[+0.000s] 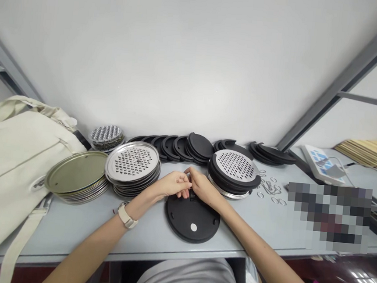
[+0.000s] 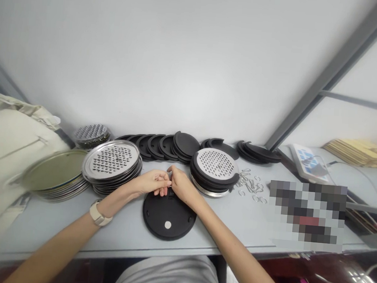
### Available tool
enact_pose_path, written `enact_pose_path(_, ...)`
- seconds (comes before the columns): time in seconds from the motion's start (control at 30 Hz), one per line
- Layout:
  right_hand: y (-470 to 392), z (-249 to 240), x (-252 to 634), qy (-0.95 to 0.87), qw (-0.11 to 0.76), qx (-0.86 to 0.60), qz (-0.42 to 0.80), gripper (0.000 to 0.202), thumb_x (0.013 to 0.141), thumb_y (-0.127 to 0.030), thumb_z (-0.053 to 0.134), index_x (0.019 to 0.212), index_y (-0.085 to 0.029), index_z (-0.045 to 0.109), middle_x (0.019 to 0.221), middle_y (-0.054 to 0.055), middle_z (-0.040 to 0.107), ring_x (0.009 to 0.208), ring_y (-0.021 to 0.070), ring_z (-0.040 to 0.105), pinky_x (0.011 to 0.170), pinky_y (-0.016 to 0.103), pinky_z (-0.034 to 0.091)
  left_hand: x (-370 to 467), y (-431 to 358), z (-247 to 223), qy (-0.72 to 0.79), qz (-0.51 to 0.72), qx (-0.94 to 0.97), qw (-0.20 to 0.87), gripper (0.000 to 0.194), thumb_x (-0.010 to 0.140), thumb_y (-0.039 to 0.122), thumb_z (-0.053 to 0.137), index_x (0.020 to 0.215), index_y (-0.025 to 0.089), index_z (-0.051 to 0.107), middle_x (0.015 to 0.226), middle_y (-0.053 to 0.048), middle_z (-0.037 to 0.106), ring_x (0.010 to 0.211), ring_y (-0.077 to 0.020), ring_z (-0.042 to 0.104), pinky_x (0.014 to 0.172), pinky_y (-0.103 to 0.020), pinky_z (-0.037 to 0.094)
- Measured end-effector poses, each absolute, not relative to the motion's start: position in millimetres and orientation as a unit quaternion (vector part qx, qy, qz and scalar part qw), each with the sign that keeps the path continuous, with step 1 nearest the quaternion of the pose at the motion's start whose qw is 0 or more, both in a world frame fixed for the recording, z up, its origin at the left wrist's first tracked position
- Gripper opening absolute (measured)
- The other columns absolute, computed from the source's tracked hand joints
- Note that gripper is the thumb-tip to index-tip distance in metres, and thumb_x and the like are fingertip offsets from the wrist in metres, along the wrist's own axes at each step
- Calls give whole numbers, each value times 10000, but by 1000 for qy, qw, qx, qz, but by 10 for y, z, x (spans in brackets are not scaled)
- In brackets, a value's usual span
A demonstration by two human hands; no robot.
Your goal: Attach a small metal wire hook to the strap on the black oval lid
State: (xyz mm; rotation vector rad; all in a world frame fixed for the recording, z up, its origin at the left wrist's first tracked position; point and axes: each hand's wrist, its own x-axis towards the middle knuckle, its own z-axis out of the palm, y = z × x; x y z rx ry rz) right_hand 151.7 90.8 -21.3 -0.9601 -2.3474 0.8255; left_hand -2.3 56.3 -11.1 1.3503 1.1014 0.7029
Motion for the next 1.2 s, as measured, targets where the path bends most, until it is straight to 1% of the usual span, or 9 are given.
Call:
enact_pose_path(0.07,921,-227,1519,-859,233,-346,298,214,821,-86,424,1004,-160,506,781,35,630,710,148,552,677,245,409,-24,563,-116,472,303,583,588,321,746,411,660,693,128,518,538,-28,628,465,-99,571,424,-186,376)
enact_pose_path(0.2,942,-253,1527,-863,230,-348,287,225,820,-82,423,1014,-157,509,766,30,620,719,153,540,703,258,393,-35,568,-132,471,301,587,585,317,752,410,654,692,132,514,540,-27,632,471,-101,578,424,-185,380)
enact_pose_path(0.37,932,-250,1539,-866,233,-346,274,201,845,-102,409,1012,-150,511,835,59,616,785,168,540,748,280,383,-53,569,-146,458,296,596,589,313,758,410,654,710,136,510,566,-36,653,489,-104,593,433,-183,387)
enact_pose_path(0.53,911,-227,1532,-860,239,-356,276,259,863,-58,322,1025,-152,502,774,36,595,725,146,535,706,249,391,-45,555,-126,464,295,586,595,334,741,420,672,701,142,490,547,-32,647,479,-106,595,438,-183,384)
enact_pose_path(0.67,903,-213,1525,-858,236,-366,274,286,862,-45,294,1041,-143,494,774,38,589,711,142,531,693,246,390,-40,555,-124,459,296,589,596,335,741,420,670,697,140,491,546,-38,648,477,-109,598,441,-184,386)
enact_pose_path(0.9,900,-223,1538,-864,219,-375,254,297,805,-43,372,1055,-128,509,794,55,583,760,169,514,751,296,364,-46,542,-123,459,294,587,598,350,735,444,670,715,139,498,552,-43,656,498,-120,616,470,-193,411)
enact_pose_path(1.03,907,-228,1540,-866,213,-372,259,318,805,-44,368,1080,-132,501,810,58,592,750,162,516,730,277,368,-59,550,-147,458,290,582,607,374,725,466,679,717,142,494,562,-48,664,514,-124,627,493,-199,428)
enact_pose_path(1.2,918,-240,1542,-866,210,-369,263,314,797,-65,402,1088,-136,496,809,55,592,734,161,508,704,264,370,-63,561,-144,453,288,582,610,356,737,448,681,725,140,501,563,-48,672,509,-118,627,496,-195,428)
